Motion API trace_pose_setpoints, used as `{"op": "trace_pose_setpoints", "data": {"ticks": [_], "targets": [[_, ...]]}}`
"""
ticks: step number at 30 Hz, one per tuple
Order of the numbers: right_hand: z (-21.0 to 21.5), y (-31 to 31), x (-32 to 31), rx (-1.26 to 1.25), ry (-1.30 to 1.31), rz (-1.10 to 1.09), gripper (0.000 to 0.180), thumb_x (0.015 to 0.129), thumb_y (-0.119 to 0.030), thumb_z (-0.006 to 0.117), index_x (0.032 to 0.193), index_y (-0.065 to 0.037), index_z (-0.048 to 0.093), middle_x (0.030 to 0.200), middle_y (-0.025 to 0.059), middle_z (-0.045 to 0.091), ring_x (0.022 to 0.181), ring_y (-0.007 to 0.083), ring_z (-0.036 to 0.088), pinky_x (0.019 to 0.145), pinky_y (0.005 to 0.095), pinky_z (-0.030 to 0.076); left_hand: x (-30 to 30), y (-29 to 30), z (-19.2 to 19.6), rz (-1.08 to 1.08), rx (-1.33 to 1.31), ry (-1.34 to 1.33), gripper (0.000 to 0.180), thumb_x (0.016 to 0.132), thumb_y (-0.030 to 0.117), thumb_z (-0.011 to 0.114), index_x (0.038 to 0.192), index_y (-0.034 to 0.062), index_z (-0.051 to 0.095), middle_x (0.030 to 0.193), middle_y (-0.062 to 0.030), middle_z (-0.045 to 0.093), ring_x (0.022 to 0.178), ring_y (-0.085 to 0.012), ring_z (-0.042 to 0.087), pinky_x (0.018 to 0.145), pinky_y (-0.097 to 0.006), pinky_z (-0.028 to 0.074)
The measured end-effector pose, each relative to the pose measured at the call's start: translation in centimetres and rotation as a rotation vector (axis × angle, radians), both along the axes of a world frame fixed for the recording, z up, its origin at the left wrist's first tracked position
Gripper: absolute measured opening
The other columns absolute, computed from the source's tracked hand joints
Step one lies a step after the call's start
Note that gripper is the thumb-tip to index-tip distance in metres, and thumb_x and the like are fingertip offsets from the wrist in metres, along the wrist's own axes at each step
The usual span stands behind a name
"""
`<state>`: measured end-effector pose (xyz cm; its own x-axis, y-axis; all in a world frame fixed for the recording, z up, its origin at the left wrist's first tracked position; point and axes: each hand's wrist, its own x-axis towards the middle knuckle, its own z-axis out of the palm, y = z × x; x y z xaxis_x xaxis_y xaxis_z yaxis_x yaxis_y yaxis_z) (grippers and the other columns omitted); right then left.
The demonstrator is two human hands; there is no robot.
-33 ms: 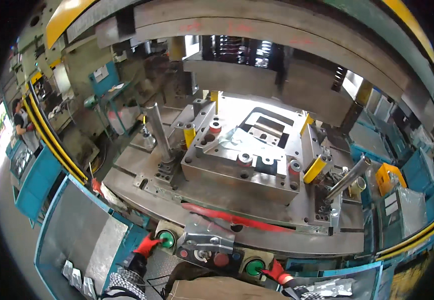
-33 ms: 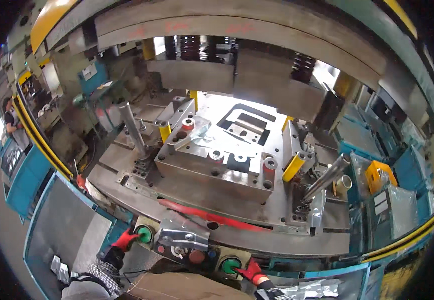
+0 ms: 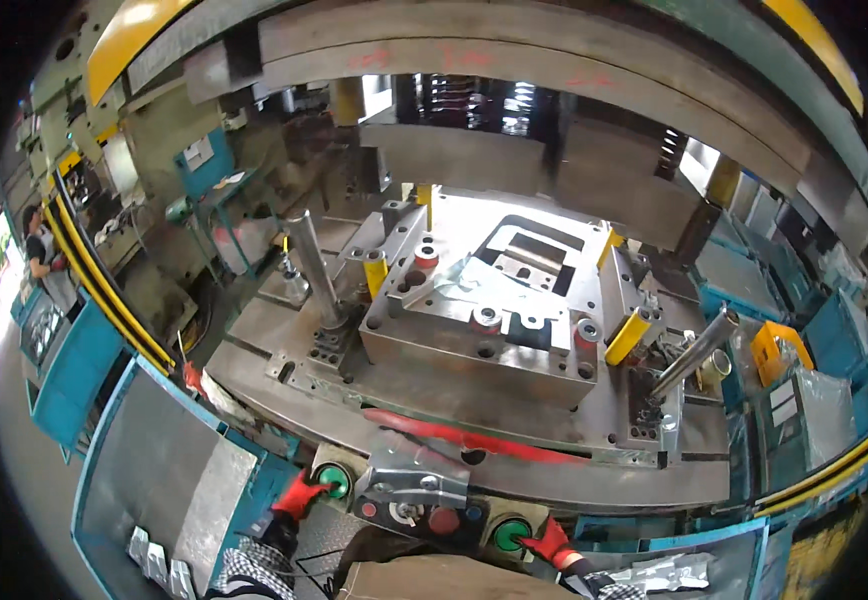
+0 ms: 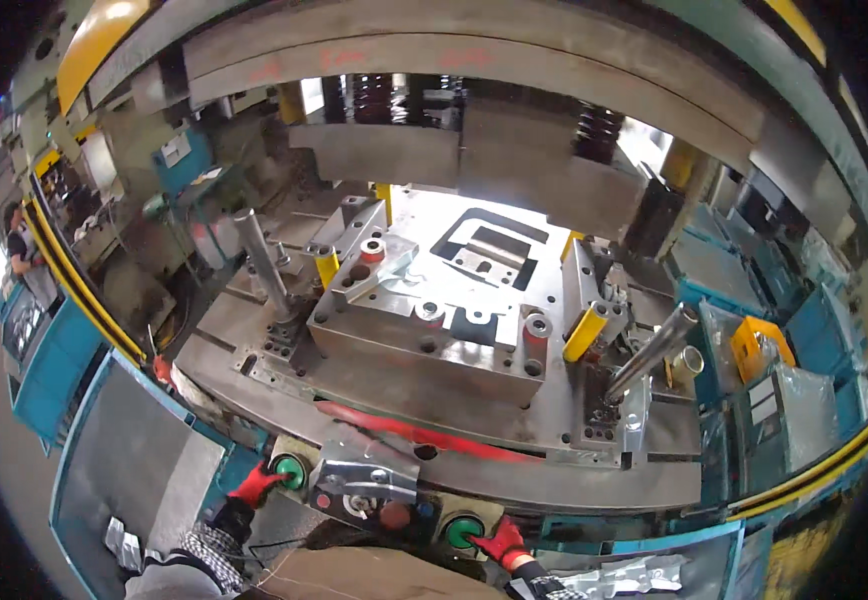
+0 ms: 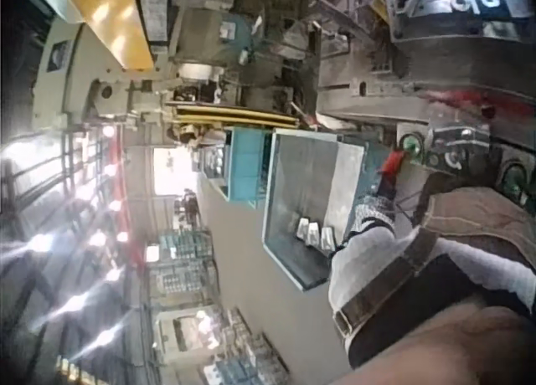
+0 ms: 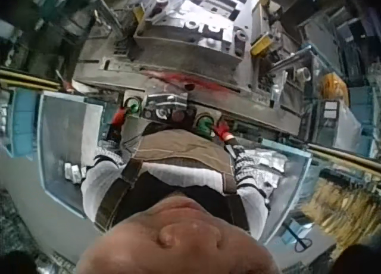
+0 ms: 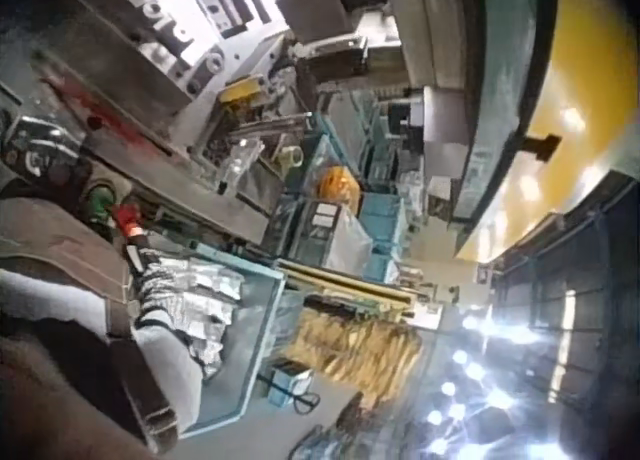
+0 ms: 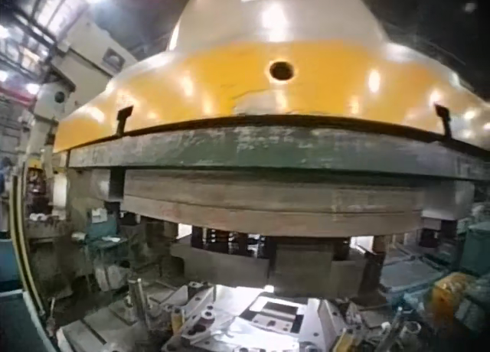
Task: Operating an industrial press machine to process metal components.
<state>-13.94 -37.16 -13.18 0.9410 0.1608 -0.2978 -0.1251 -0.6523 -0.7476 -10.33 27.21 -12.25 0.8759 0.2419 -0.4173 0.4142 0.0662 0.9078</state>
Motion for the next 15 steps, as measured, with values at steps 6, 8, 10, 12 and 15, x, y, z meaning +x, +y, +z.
{"op": "trace_pose_setpoints", "data": {"ticks": [6, 8, 10, 12, 15], "targets": [[-3.8, 0.6, -0.7, -0.328, 0.036, -0.206, 0.129, 0.062, -0.077, 0.086, 0.151, 0.005, 0.041, 0.140, 0.0318, 0.059, 0.130, 0.0458, 0.060, 0.107, 0.0522, 0.051, 0.3, -1.6, -1.9, 0.005, 0.032, -0.073, 0.086, 0.075, 0.009, 0.094, 0.148, -0.0024, 0.051, 0.126, -0.0100, 0.070, 0.106, -0.0210, 0.068, 0.089, -0.035, 0.058], [-3.9, 0.6, -1.3, -0.344, 0.045, -0.221, 0.129, 0.062, -0.079, 0.085, 0.150, 0.006, 0.042, 0.138, 0.0321, 0.060, 0.128, 0.0461, 0.061, 0.105, 0.0523, 0.052, 0.2, -2.0, -1.9, 0.041, 0.049, -0.109, 0.083, 0.074, 0.008, 0.094, 0.145, -0.0026, 0.054, 0.126, -0.0103, 0.071, 0.107, -0.0211, 0.069, 0.089, -0.036, 0.058], [-3.9, 0.6, -1.1, -0.333, 0.058, -0.203, 0.127, 0.063, -0.079, 0.084, 0.149, 0.005, 0.043, 0.136, 0.0318, 0.061, 0.127, 0.0458, 0.061, 0.105, 0.0520, 0.052, 0.3, -1.8, -2.2, 0.055, 0.108, -0.137, 0.080, 0.074, 0.008, 0.094, 0.143, -0.0029, 0.056, 0.126, -0.0106, 0.071, 0.107, -0.0209, 0.069, 0.091, -0.036, 0.059], [-3.0, 1.2, -0.9, -0.326, 0.091, -0.203, 0.120, 0.065, -0.072, 0.087, 0.150, 0.000, 0.044, 0.140, 0.0288, 0.060, 0.131, 0.0447, 0.058, 0.108, 0.0512, 0.050, -0.2, -1.5, -2.2, 0.064, 0.166, -0.146, 0.078, 0.074, 0.008, 0.095, 0.141, -0.0031, 0.057, 0.125, -0.0107, 0.072, 0.108, -0.0207, 0.069, 0.092, -0.036, 0.059], [-2.3, 1.5, -0.9, -0.338, 0.123, -0.215, 0.114, 0.067, -0.066, 0.089, 0.152, -0.004, 0.045, 0.144, 0.0264, 0.059, 0.135, 0.0435, 0.055, 0.111, 0.0507, 0.048, -0.4, -1.2, -2.1, 0.060, 0.100, -0.111, 0.074, 0.073, 0.008, 0.095, 0.138, -0.0026, 0.060, 0.124, -0.0104, 0.073, 0.108, -0.0208, 0.069, 0.093, -0.037, 0.059]]}}
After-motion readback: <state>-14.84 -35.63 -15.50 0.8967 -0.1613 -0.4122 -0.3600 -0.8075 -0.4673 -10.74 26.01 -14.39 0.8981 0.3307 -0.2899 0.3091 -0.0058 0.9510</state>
